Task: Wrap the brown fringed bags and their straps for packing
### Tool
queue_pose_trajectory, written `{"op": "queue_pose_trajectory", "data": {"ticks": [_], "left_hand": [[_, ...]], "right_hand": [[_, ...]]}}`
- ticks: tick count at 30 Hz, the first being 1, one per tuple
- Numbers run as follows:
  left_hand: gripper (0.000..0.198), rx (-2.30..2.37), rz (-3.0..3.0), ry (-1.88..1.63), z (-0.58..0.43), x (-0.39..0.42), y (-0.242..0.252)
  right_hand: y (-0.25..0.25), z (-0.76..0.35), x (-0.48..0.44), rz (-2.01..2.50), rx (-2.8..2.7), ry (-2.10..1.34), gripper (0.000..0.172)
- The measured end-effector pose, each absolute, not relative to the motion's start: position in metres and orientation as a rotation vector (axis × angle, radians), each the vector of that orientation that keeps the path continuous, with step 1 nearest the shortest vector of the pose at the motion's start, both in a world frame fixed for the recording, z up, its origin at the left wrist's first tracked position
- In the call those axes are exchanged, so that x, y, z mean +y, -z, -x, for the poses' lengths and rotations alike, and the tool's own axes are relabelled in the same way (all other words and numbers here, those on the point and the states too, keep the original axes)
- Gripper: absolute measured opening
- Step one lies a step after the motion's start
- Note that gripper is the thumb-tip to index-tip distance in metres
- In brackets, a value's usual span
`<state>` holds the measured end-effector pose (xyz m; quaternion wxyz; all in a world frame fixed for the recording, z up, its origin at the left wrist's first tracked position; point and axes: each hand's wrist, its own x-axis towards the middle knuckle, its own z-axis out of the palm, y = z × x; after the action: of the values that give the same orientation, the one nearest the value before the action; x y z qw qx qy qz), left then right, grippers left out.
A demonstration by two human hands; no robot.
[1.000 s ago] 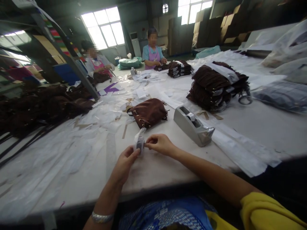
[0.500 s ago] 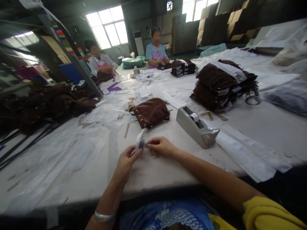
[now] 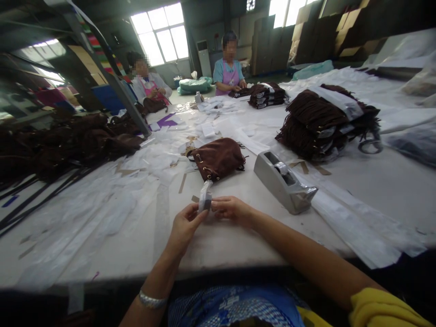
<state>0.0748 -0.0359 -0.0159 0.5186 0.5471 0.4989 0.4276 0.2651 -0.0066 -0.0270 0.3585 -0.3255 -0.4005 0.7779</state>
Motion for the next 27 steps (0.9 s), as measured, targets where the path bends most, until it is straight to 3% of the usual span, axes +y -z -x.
{"op": "queue_pose_trajectory", "data": {"ticks": [7,16,18,22,27], "left_hand": [[0.035,1.229,-1.289,-1.129,-0.078,-0.040,0.024],[0.097,1.153,-0.942,-1.275,-0.094,-0.045,0.024],[0.085,1.129,-0.958,-1.255,-0.093,-0.045,0.024],[0.035,1.135,-1.066,-1.225,-0.088,-0.045,0.024],[0.033,1.165,-1.060,-1.294,-0.079,-0.043,0.024]], "right_hand": [[0.031,-0.252,-0.015,1.003,-1.122,-1.717,0.041],[0.034,-0.256,-0.012,0.916,-1.115,-1.802,0.040],[0.034,-0.256,-0.013,0.905,-1.118,-1.805,0.039],[0.032,-0.254,-0.014,0.871,-1.096,-1.799,0.034],[0.027,-0.257,-0.012,0.734,-0.755,-2.027,0.043]]}}
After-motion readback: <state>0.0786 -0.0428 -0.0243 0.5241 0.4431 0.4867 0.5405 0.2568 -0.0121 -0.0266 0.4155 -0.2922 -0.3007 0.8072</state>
